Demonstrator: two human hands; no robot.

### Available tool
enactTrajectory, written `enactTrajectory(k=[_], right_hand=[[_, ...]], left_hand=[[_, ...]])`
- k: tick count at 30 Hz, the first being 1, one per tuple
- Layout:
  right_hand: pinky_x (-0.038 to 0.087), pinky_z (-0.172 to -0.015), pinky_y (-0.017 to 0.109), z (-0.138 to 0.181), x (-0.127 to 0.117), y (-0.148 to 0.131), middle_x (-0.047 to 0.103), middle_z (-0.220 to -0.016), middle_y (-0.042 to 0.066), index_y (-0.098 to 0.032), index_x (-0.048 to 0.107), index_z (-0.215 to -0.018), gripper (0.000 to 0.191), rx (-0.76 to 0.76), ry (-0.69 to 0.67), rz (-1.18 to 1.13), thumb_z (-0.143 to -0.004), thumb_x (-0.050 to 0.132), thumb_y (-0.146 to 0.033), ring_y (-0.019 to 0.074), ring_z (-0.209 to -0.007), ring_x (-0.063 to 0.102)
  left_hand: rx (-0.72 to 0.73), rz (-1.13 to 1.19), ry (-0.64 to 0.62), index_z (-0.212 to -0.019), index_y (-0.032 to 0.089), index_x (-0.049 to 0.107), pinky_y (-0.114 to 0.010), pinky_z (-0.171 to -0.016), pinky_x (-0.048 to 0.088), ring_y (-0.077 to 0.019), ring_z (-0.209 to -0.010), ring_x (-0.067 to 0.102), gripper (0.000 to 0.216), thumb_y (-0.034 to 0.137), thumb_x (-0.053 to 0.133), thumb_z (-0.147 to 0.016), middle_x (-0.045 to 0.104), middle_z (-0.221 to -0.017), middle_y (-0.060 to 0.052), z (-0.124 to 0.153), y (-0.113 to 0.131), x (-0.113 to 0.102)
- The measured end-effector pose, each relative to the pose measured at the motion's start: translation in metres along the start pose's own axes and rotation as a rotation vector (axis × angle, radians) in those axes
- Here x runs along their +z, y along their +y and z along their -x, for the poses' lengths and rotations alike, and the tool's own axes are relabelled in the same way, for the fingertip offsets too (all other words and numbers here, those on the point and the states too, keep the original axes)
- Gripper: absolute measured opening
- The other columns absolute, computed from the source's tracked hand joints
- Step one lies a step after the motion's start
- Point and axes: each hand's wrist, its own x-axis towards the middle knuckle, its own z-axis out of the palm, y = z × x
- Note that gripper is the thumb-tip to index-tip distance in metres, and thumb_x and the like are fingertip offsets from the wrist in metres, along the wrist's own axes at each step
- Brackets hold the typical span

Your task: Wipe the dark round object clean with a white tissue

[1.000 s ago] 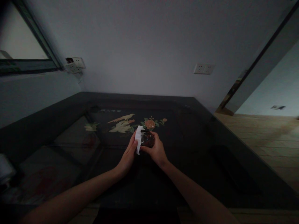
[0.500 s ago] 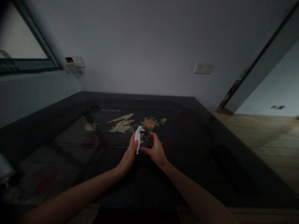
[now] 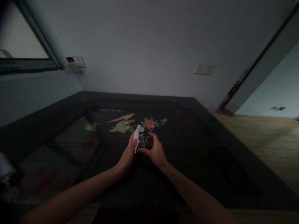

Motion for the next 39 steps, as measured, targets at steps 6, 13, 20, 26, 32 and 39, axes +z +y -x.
enactTrajectory(k=[6, 13, 20, 26, 32, 39], right_hand=[[0.052, -0.085, 0.039, 0.003, 0.002, -0.002, 0.061, -0.112, 0.009, -0.021, 0.045, -0.115, 0.076, -0.032, -0.003, 0.059, -0.052, 0.086, -0.031, 0.0239, -0.097, 0.063], [0.051, -0.085, 0.038, 0.004, 0.003, 0.001, 0.062, -0.111, 0.009, -0.021, 0.045, -0.114, 0.074, -0.02, -0.015, 0.025, -0.053, 0.086, -0.031, 0.0242, -0.099, 0.063], [0.052, -0.083, 0.038, 0.002, 0.003, 0.002, 0.062, -0.11, 0.009, -0.021, 0.044, -0.113, 0.071, -0.009, 0.047, 0.031, -0.056, 0.083, -0.033, 0.0238, -0.096, 0.064], [0.053, -0.081, 0.037, 0.002, 0.003, 0.0, 0.062, -0.108, 0.008, -0.021, 0.046, -0.113, 0.071, -0.008, -0.002, 0.042, -0.054, 0.084, -0.03, 0.0222, -0.091, 0.064], [0.054, -0.079, 0.036, 0.0, 0.003, -0.003, 0.064, -0.104, 0.006, -0.022, 0.045, -0.11, 0.068, 0.031, 0.039, -0.023, -0.055, 0.083, -0.033, 0.0209, -0.088, 0.066], [0.052, -0.084, 0.037, 0.004, 0.003, -0.006, 0.063, -0.109, 0.007, -0.022, 0.047, -0.114, 0.072, -0.003, -0.031, 0.042, -0.053, 0.085, -0.028, 0.0223, -0.093, 0.065]], left_hand=[[-0.023, 0.077, 0.037, -0.136, 0.027, 0.04, -0.037, -0.11, 0.029, -0.0233, -0.131, 0.041, 0.051, 0.05, 0.04, -0.091, 0.046, -0.141, -0.005, -0.011, 0.003, -0.002], [-0.018, 0.0, 0.06, -0.136, 0.027, 0.04, -0.038, -0.112, 0.026, -0.0226, -0.131, 0.04, 0.051, 0.051, 0.037, -0.092, 0.044, -0.142, -0.005, -0.005, 0.008, -0.002], [-0.014, -0.144, 0.028, -0.142, 0.023, 0.027, -0.037, -0.114, 0.022, -0.0228, -0.136, 0.032, 0.059, 0.054, 0.032, -0.092, 0.034, -0.148, -0.008, 0.001, 0.011, 0.004], [0.004, -0.18, 0.055, -0.141, 0.022, 0.03, -0.038, -0.114, 0.019, -0.0229, -0.137, 0.03, 0.058, 0.053, 0.03, -0.092, 0.033, -0.149, -0.008, -0.009, 0.01, -0.002], [0.003, -0.182, -0.013, -0.143, 0.021, 0.025, -0.038, -0.114, 0.02, -0.0225, -0.137, 0.029, 0.06, 0.052, 0.033, -0.092, 0.031, -0.15, -0.009, 0.002, 0.012, 0.004], [-0.032, 0.006, 0.057, -0.131, 0.023, 0.048, -0.039, -0.106, 0.035, -0.024, -0.123, 0.049, 0.05, 0.051, 0.042, -0.089, 0.055, -0.132, -0.008, -0.015, 0.014, -0.004]])
